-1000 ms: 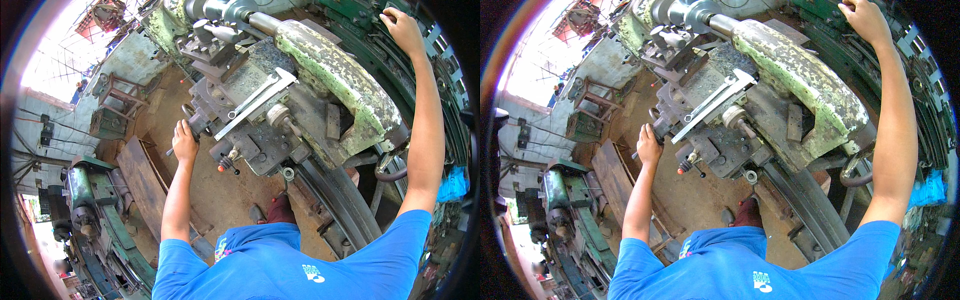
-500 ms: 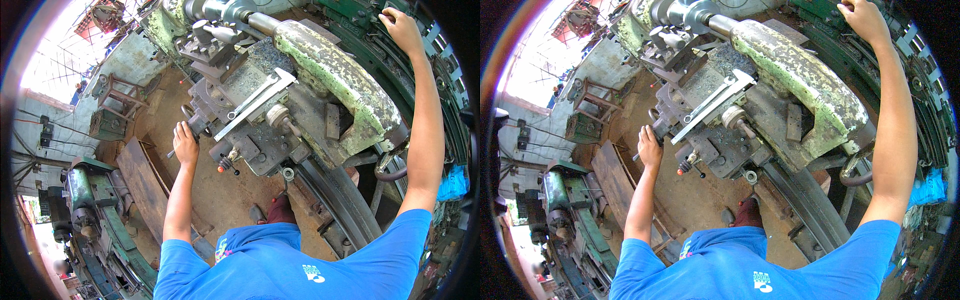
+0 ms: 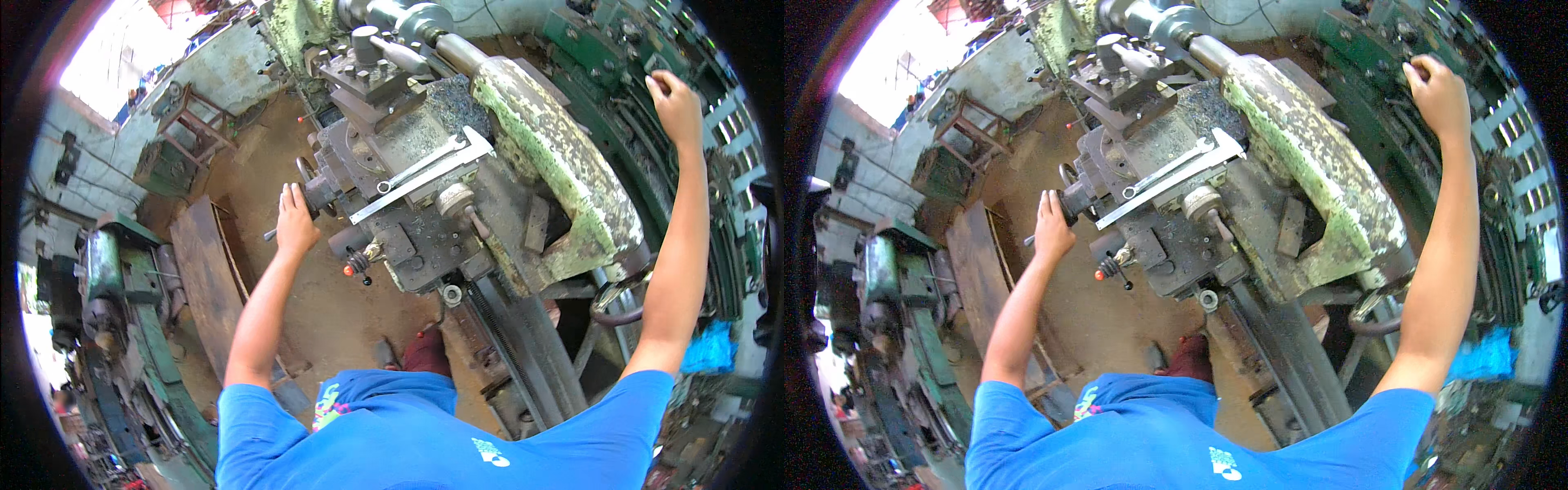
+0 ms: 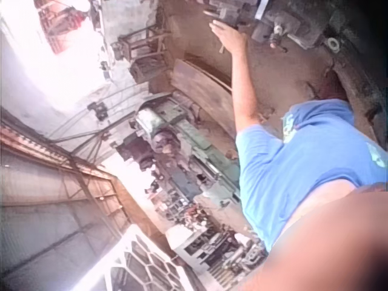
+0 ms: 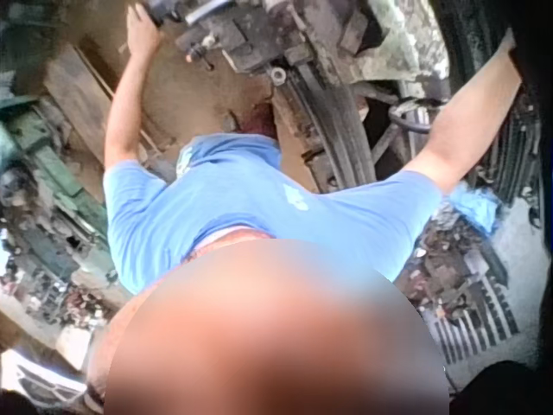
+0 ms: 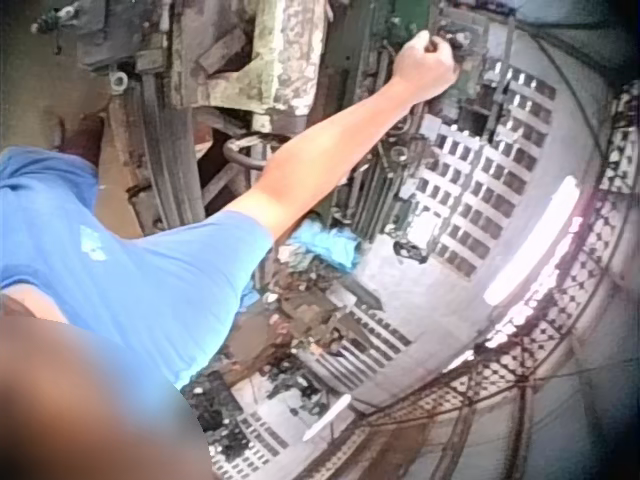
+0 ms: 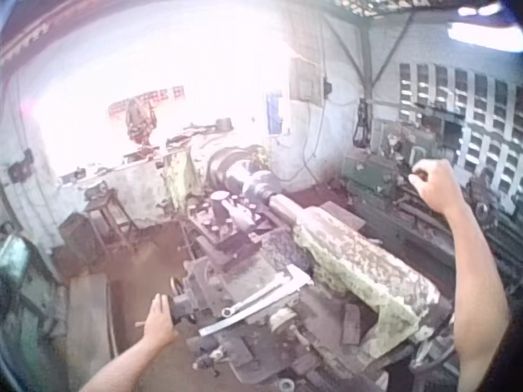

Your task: The person operates a metal lathe by turning handwheels and levers to position the tool and carriage. They repeatedly adjust controls and observe the rotating workpiece, maintaining the machining process throughout the clip.

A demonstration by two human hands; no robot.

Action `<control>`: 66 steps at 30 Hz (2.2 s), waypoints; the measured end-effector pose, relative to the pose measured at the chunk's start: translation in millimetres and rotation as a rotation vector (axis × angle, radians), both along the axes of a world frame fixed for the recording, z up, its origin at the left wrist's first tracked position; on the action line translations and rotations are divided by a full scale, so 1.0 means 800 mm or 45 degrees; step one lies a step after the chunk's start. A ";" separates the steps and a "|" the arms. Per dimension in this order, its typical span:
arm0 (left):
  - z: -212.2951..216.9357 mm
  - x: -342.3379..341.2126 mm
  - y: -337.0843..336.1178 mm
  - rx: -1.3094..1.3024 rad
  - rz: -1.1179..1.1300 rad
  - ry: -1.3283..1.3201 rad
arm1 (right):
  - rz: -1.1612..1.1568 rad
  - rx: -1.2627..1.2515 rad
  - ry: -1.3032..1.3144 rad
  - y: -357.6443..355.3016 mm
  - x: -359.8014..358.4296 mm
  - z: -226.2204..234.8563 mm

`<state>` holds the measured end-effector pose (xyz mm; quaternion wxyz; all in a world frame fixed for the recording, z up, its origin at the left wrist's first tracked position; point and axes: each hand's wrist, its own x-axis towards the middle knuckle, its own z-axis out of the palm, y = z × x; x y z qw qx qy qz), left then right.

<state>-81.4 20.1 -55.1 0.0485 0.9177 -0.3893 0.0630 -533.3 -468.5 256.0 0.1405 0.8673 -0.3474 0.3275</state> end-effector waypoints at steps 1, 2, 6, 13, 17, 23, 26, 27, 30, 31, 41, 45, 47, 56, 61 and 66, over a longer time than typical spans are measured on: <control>0.009 0.008 -0.002 0.004 0.028 0.134 | 0.000 -0.006 -0.026 -0.001 0.000 0.001; 0.019 0.017 -0.003 0.037 0.027 0.108 | 0.012 -0.003 -0.026 -0.001 0.000 0.002; 0.064 0.068 -0.017 0.265 -0.085 0.291 | -0.023 0.032 -0.062 0.003 0.002 0.001; 0.078 0.123 -0.040 0.621 -0.135 0.675 | -0.046 0.097 -0.117 0.018 0.008 0.000; 0.059 0.128 -0.037 0.572 -0.196 0.664 | -0.060 0.062 -0.079 0.021 0.010 0.001; 0.052 0.124 -0.032 0.506 -0.210 0.589 | -0.049 0.087 -0.099 0.023 0.011 0.001; 0.052 0.117 -0.030 0.505 -0.185 0.550 | -0.042 0.067 -0.092 0.022 0.011 0.001; 0.052 0.115 -0.030 0.505 -0.162 0.525 | -0.041 0.062 -0.093 0.022 0.011 0.000; 0.051 0.108 -0.028 0.476 -0.146 0.486 | -0.055 0.058 -0.090 0.020 0.010 0.000; 0.051 0.106 -0.027 0.473 -0.143 0.471 | -0.056 0.057 -0.093 0.019 0.010 0.000; 0.046 0.091 -0.022 0.383 -0.111 0.397 | -0.045 0.064 -0.081 0.018 0.011 -0.002; 0.043 0.086 -0.019 0.345 -0.108 0.351 | -0.037 0.055 -0.071 0.015 0.010 -0.002; 0.042 0.084 -0.018 0.337 -0.107 0.333 | -0.021 0.073 -0.095 0.013 0.009 -0.003; 0.034 0.075 -0.014 0.310 -0.079 0.267 | -0.018 0.026 -0.065 0.009 0.008 -0.003; 0.031 0.071 -0.012 0.289 -0.078 0.232 | -0.024 0.045 -0.064 0.010 0.008 -0.003; 0.027 0.067 -0.011 0.248 -0.080 0.191 | -0.013 0.027 -0.062 0.010 0.008 -0.003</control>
